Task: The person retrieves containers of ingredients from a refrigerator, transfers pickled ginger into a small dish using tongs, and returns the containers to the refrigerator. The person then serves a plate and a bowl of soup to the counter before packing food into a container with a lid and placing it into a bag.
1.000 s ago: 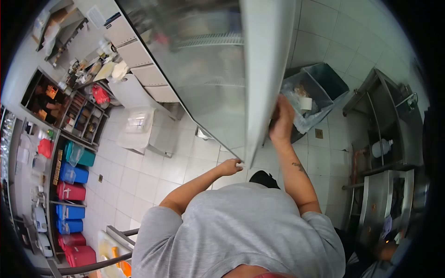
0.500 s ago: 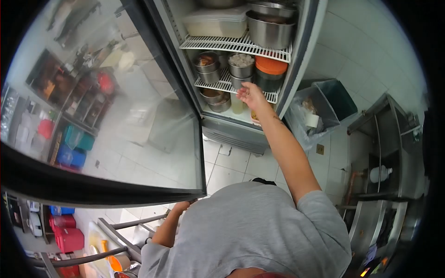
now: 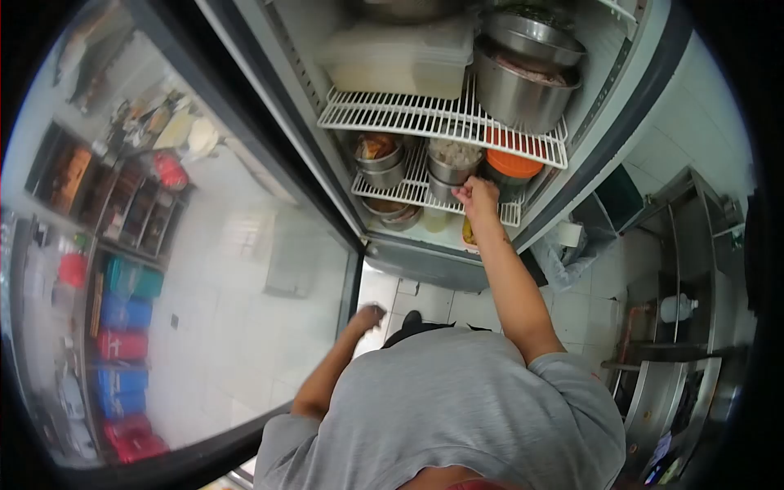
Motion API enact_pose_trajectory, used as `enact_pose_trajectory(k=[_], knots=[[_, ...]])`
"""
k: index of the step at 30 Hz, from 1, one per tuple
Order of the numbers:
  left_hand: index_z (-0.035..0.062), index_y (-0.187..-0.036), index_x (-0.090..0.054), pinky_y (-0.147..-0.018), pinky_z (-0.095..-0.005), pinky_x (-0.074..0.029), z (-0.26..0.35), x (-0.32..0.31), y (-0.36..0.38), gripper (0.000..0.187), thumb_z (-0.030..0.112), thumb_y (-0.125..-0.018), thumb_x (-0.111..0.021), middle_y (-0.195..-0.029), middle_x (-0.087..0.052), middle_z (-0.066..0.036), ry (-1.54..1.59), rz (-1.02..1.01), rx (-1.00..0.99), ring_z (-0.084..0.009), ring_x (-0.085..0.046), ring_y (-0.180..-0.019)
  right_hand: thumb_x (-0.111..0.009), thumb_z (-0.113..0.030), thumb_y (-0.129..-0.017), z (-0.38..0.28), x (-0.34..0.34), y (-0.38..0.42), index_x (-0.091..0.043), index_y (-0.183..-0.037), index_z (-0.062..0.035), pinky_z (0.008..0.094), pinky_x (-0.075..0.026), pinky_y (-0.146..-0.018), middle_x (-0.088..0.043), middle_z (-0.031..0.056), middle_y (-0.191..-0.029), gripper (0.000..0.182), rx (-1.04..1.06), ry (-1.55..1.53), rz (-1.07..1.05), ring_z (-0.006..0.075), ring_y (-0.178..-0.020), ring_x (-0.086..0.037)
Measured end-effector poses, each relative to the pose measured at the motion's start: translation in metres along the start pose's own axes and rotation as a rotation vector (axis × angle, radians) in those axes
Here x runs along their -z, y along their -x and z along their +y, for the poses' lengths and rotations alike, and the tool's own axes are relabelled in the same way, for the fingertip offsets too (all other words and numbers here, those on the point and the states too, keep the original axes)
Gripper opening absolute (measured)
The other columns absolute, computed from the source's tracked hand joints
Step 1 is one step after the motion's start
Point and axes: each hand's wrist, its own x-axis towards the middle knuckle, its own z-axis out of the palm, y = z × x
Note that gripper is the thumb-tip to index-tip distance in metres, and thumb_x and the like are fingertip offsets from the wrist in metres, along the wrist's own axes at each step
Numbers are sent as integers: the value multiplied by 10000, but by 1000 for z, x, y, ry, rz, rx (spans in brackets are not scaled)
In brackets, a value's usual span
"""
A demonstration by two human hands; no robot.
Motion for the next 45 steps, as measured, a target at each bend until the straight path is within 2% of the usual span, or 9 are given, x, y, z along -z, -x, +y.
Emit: enact_pose_trajectory(k=[1, 7, 10, 12, 20, 28, 32, 41, 45], knots=[[-8, -814, -621, -624, -393, -498, 28, 25, -23, 342, 308, -857, -497, -697, -640, -158, -89, 190, -198, -265, -624, -646, -525, 71, -711, -5, -1, 10, -490, -672, 2, 469, -550, -662, -463, 77, -599, 86, -6, 9, -11, 177, -510, -482], [-15, -1014, -580, -639, -299, -454, 264, 129, -62, 303, 259, -895, -528, -781, -597, -78, 74, 268, -607, -158, -572, -678, -513, 55, -730, -9, 43, 64, -464, -778, 9, 559, -534, -695, -474, 86, -620, 83, -16, -73, 22, 180, -524, -500], [-7, -1062, -568, -812, -428, -449, 327, 121, -98, 286, 168, -836, -567, -956, -597, -221, -307, 627, -977, -335, -592, -914, -510, 45, -742, -23, 59, 96, -473, -746, -9, 560, -531, -708, -497, 82, -633, 66, 13, -74, 102, 185, -553, -533], [22, -1104, -556, -893, -482, -406, 358, 111, -123, 326, 123, -794, -568, -1070, -555, -241, -440, 616, -872, -421, -502, -1054, -509, 39, -749, -27, 67, 106, -472, -757, -14, 560, -532, -711, -511, 81, -639, 65, 52, -86, 151, 184, -559, -547], [64, -1186, -545, -900, -582, -341, 360, 97, -182, 435, 152, -760, -558, -1132, -552, -194, -890, 1039, -1149, -390, -477, -1097, -511, 50, -752, -46, 96, 109, -449, -820, -11, 519, -556, -719, -541, 98, -681, 111, 176, -141, 178, 183, -567, -570], [70, -1167, -541, -975, -510, -313, 372, 103, -127, 468, -14, -706, -532, -1217, -474, -172, -936, 620, -1053, -371, -405, -1159, -517, 48, -742, -39, 105, 104, -443, -825, -9, 516, -557, -713, -532, 99, -666, 125, 136, -177, 138, 199, -595, -576], [101, -1027, -602, -938, -503, -354, 351, 105, -88, 391, -47, -673, -524, -1122, -509, -142, -797, 736, -1222, -394, -413, -1122, -512, 42, -742, -37, 107, 110, -443, -827, -9, 522, -555, -712, -530, 98, -666, 121, 152, -171, 114, 197, -601, -576], [48, -998, -594, -847, -433, -435, 363, 123, -69, 348, -1, -658, -542, -1014, -574, -224, -469, 483, -967, -403, -532, -962, -516, 33, -757, -38, 98, 115, -431, -838, -24, 532, -547, -723, -537, 99, -690, 130, 156, -173, 149, 202, -630, -586], [9, -1052, -580, -894, -422, -432, 403, 133, -137, 317, 34, -744, -512, -1104, -557, -243, -875, 735, -1062, -389, -520, -1039, -516, 35, -766, -30, 103, 113, -428, -858, -33, 542, -538, -734, -568, 126, -802, 144, 147, -220, 118, 226, -687, -610]])
